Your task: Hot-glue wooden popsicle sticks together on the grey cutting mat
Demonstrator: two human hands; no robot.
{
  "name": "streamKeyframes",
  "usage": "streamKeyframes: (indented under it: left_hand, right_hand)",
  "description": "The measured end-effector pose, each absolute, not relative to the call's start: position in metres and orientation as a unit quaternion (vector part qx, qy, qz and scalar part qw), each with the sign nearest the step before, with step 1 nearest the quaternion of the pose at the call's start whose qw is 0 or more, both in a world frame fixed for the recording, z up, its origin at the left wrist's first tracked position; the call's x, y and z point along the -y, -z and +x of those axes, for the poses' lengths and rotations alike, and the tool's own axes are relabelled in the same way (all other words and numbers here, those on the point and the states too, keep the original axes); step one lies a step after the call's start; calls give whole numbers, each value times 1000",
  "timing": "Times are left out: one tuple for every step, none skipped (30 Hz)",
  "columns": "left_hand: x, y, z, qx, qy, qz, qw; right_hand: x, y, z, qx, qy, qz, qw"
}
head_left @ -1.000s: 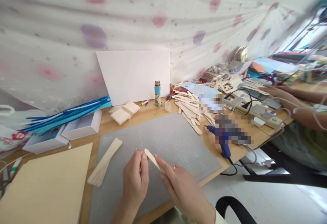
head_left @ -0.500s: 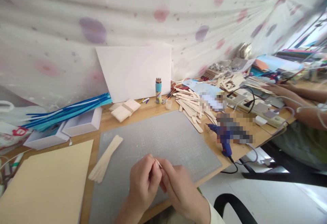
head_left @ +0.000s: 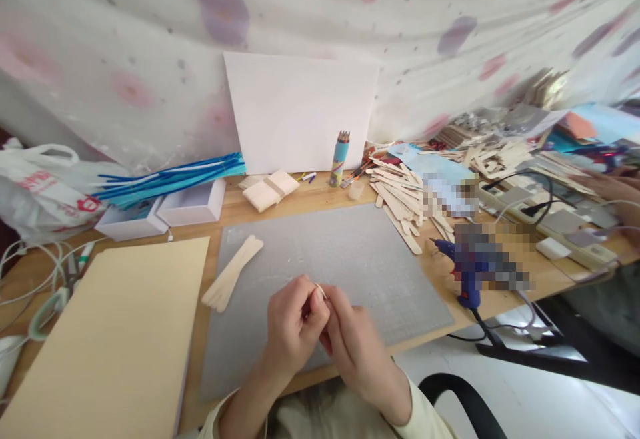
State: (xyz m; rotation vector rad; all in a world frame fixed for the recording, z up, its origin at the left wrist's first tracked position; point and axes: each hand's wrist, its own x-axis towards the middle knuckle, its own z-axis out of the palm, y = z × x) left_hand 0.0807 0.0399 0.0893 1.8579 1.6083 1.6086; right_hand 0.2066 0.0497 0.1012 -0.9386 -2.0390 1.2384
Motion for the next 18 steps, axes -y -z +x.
streamKeyframes:
  left_hand:
    - [-39,-89,79,-548,-546,625,107]
    - [-39,-89,78,-551,-547,621,112]
    - [-39,-88,77,-553,-548,617,118]
    - [-38,-88,76,-555,-549,612,123]
    - [-38,-87,75,-556,-552,608,129]
    - [-38,-86,75,-557,-554,604,135]
    - [-38,-85,75,-557,-557,600,141]
    - [-38,-84,75,-556,-560,597,147]
    - [-38,-84,75,-555,-562,593,154]
    - [-38,-84,75,-554,-565,590,161]
    - [-38,-83,75,-554,-567,586,169]
    - [-38,-83,75,-553,-569,583,178]
    - [-38,-83,74,-552,-570,579,186]
    - [-38,-83,74,-551,-572,576,195]
    - [-38,-83,73,-550,-574,571,203]
    - [-38,-83,72,-548,-577,567,212]
    - [-38,-82,71,-546,-581,561,221]
    - [-37,-82,71,-542,-587,555,230]
  right_hand:
    - [-50,-101,205,758,-472,-351,284]
    - [-50,-100,204,752,-481,-351,283]
    - [-50,-100,203,747,-489,-351,281]
    - [-50,-100,202,743,-497,-350,280]
    - [-49,-99,201,739,-505,-349,278]
    - [-49,-99,201,735,-511,-350,275]
    - [-50,-98,200,732,-517,-350,273]
    - [-50,-98,200,728,-522,-351,271]
    - [-50,-98,200,725,-527,-352,271]
    - [-50,-98,200,721,-530,-354,271]
    - [-49,-98,200,718,-533,-355,272]
    - [-49,-98,199,715,-535,-357,273]
    - [-49,-98,199,713,-538,-358,273]
    - [-48,-98,199,710,-540,-359,273]
    - [-48,-98,198,708,-543,-358,274]
    - [-47,-98,198,705,-547,-357,275]
    - [-47,-99,197,701,-553,-355,276]
    - [-46,-99,196,698,-560,-353,275]
